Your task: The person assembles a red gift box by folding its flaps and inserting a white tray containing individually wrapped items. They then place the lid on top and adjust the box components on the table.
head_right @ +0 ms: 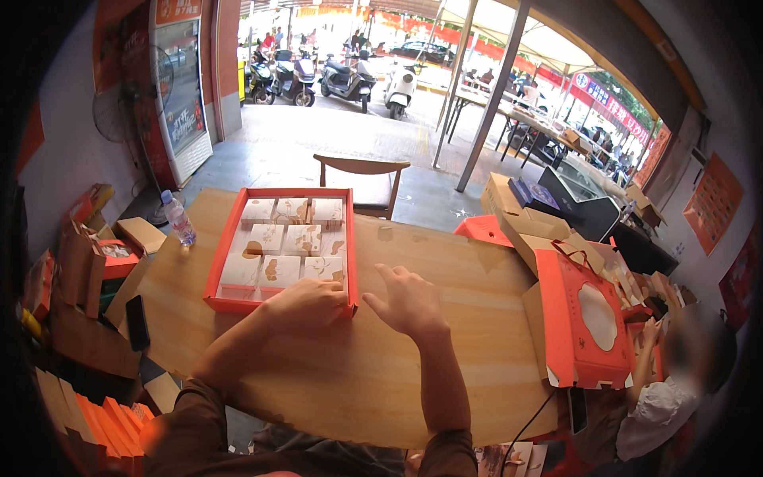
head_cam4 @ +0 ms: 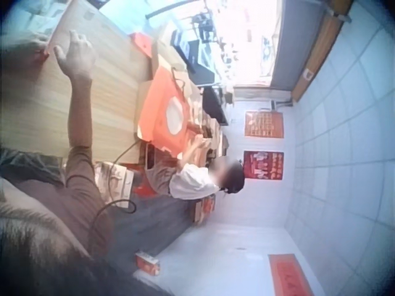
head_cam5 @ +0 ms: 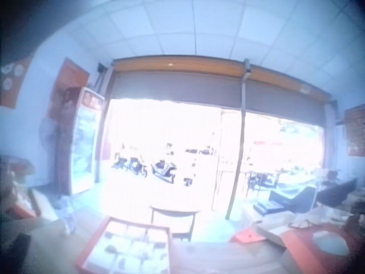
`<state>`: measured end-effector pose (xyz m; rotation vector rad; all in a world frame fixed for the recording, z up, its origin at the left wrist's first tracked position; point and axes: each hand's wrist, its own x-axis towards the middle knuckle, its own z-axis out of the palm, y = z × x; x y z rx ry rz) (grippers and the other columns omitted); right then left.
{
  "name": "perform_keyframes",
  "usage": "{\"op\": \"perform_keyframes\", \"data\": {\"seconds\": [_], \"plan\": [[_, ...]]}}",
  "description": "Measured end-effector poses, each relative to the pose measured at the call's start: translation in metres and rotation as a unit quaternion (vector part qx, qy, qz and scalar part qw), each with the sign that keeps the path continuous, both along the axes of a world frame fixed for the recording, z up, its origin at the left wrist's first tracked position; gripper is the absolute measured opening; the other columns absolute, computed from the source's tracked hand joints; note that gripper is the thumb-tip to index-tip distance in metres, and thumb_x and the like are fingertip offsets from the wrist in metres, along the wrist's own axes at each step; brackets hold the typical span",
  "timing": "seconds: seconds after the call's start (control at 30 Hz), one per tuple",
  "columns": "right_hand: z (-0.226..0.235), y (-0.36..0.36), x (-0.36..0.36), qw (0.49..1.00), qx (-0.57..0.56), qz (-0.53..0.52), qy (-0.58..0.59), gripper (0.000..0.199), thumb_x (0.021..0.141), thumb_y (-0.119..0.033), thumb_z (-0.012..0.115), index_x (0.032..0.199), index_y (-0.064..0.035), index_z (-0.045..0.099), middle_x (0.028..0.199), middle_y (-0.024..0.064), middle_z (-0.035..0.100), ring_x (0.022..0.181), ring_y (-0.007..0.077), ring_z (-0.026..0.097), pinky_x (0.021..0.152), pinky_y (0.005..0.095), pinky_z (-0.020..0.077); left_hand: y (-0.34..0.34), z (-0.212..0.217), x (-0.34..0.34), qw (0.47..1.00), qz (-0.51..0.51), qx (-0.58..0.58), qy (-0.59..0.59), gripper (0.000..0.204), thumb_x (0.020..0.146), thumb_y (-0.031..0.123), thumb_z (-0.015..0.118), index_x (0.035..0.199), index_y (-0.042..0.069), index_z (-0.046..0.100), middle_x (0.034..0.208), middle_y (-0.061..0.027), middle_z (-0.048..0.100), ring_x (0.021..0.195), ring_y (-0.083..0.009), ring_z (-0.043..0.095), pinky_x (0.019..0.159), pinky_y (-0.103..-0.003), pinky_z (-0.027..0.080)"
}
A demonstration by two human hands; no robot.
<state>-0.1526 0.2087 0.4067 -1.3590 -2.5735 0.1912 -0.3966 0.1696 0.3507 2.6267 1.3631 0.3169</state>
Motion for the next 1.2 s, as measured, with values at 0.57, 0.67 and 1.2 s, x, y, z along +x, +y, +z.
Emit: {"op": "perform_keyframes", "data": {"seconds": [0.57,0.67,1.2], "plan": [[-0.143,0.033,-0.054,0.950,-0.015,0.100,0.296,0.058,0.094,-0.045,0.072,0.142,-0.0143,0.061,0.093,0.0235,0.074,0.087,0.0422,0.075,0.076,0.0514,0.0573,0.042,-0.050,-0.063,0.989,0.094,0.103,-0.047,0.072,0.085,0.048,0.082,0.143,0.010,0.063,0.139,-0.0157,0.064,0.136,-0.0385,0.056,0.115,-0.050,0.047],[-0.149,0.031,-0.054,0.935,0.000,0.103,0.339,0.060,0.095,-0.040,0.071,0.147,-0.0149,0.056,0.091,0.0242,0.074,0.086,0.0451,0.074,0.077,0.0524,0.0569,0.041,-0.048,-0.060,0.990,0.099,0.094,-0.042,0.072,0.086,0.048,0.082,0.144,0.010,0.062,0.141,-0.0160,0.063,0.137,-0.0394,0.056,0.116,-0.050,0.046],[-0.152,0.038,-0.052,0.939,-0.038,0.079,0.332,0.061,0.093,-0.035,0.068,0.150,-0.0158,0.056,0.082,0.0190,0.069,0.076,0.0389,0.069,0.073,0.0492,0.0538,0.032,-0.017,-0.095,0.993,0.114,-0.009,-0.030,0.073,0.077,0.040,0.086,0.142,0.013,0.066,0.135,-0.0144,0.067,0.132,-0.0359,0.060,0.114,-0.046,0.048]]}}
